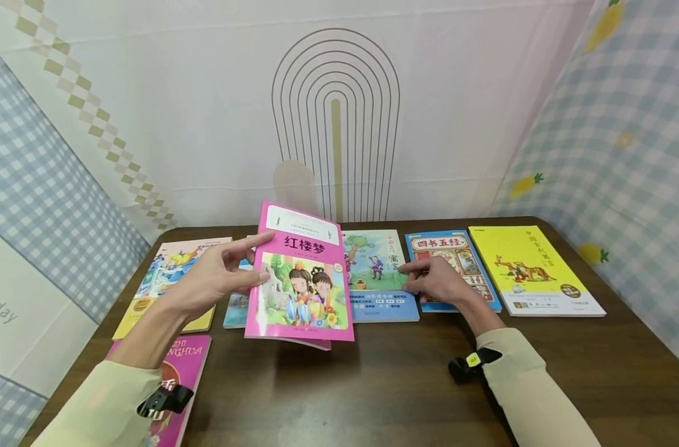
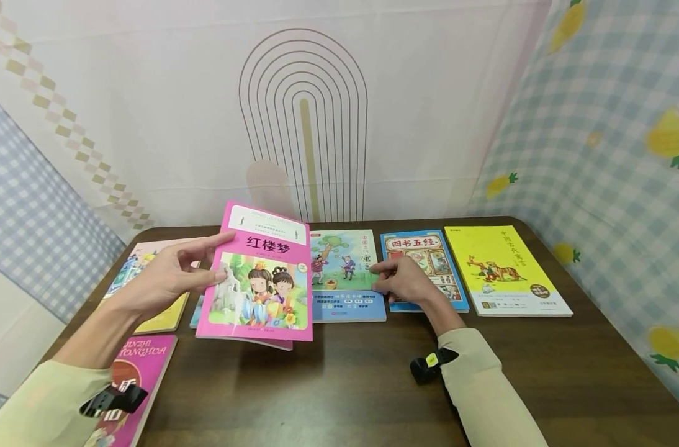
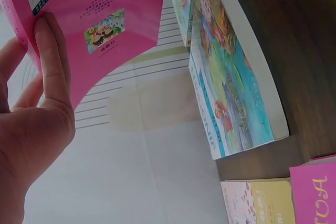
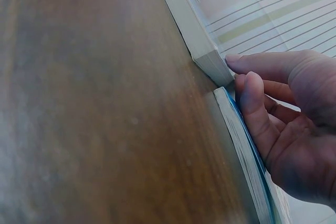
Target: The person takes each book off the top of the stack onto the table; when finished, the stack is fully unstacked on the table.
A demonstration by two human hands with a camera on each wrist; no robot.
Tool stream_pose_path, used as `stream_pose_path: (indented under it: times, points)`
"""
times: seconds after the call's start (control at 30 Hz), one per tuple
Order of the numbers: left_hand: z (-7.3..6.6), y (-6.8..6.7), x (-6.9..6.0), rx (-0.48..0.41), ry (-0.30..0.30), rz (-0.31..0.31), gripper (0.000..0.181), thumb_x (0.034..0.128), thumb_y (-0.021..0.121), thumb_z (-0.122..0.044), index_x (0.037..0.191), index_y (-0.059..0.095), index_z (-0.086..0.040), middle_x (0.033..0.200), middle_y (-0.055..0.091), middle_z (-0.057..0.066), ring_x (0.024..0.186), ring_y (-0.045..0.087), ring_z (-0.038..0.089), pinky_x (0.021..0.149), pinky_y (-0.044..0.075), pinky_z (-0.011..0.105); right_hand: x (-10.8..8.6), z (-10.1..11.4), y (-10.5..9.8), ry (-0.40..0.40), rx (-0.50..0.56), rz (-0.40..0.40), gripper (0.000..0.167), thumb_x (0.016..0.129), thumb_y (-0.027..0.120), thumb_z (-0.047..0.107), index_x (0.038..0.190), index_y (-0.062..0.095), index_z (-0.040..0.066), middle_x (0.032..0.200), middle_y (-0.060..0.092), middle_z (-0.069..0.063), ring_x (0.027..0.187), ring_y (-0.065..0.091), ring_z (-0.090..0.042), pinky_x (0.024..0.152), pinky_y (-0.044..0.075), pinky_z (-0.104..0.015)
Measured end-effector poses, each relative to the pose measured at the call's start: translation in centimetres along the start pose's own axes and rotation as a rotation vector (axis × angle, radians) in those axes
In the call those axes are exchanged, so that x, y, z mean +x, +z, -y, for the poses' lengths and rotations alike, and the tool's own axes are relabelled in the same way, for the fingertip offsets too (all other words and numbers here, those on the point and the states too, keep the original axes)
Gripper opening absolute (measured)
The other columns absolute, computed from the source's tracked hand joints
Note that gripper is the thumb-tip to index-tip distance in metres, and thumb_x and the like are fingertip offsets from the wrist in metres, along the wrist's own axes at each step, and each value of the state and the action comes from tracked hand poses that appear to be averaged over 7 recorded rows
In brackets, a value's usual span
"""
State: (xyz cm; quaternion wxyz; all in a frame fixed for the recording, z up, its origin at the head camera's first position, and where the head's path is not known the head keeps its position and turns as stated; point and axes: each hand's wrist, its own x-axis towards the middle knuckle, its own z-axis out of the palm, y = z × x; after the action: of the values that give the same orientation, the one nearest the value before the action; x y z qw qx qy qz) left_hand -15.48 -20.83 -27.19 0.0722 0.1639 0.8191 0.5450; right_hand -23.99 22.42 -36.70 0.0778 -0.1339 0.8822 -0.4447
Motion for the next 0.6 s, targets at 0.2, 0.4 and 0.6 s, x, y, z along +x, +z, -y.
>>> stream_pose_path:
  times: [0.2, 0.4, 0.6]
  points:
    - [0.1, 0.1, -1.6, 0.017, 0.029, -0.003, 0.072, 0.0959, 0.080, -0.020, 0.161, 0.048, -0.024, 0.117, 0.056, 0.018, 0.074, 0.052, 0.013, 0.070, 0.059, 0.024, 0.0, 0.0, 0.0, 0.009, 0.006, -0.002, 0.046, 0.095, 0.077, 0.011, 0.139, 0.067, -0.002, 0.093, 0.066, -0.012, 0.064, 0.058, -0.019, 0.056, 0.055, -0.029]
    - [0.3, -0.1, -3.6, 0.040, 0.028, -0.032, 0.071, 0.0956, 0.080, -0.020, 0.160, 0.050, -0.027, 0.109, 0.051, 0.015, 0.072, 0.049, 0.012, 0.071, 0.058, 0.024, 0.0, -0.1, 0.0, -0.005, 0.005, 0.001, 0.047, 0.095, 0.077, 0.011, 0.139, 0.066, -0.003, 0.093, 0.066, -0.012, 0.065, 0.058, -0.020, 0.057, 0.056, -0.029]
    - [0.7, -0.1, -5.4, 0.018, -0.010, -0.027, 0.072, 0.0958, 0.080, -0.021, 0.160, 0.048, -0.028, 0.118, 0.053, 0.018, 0.072, 0.055, 0.012, 0.060, 0.054, 0.025, 0.0, -0.2, 0.0, -0.016, 0.006, 0.002, 0.047, 0.095, 0.076, 0.011, 0.139, 0.066, -0.003, 0.093, 0.067, -0.012, 0.065, 0.059, -0.019, 0.057, 0.056, -0.030]
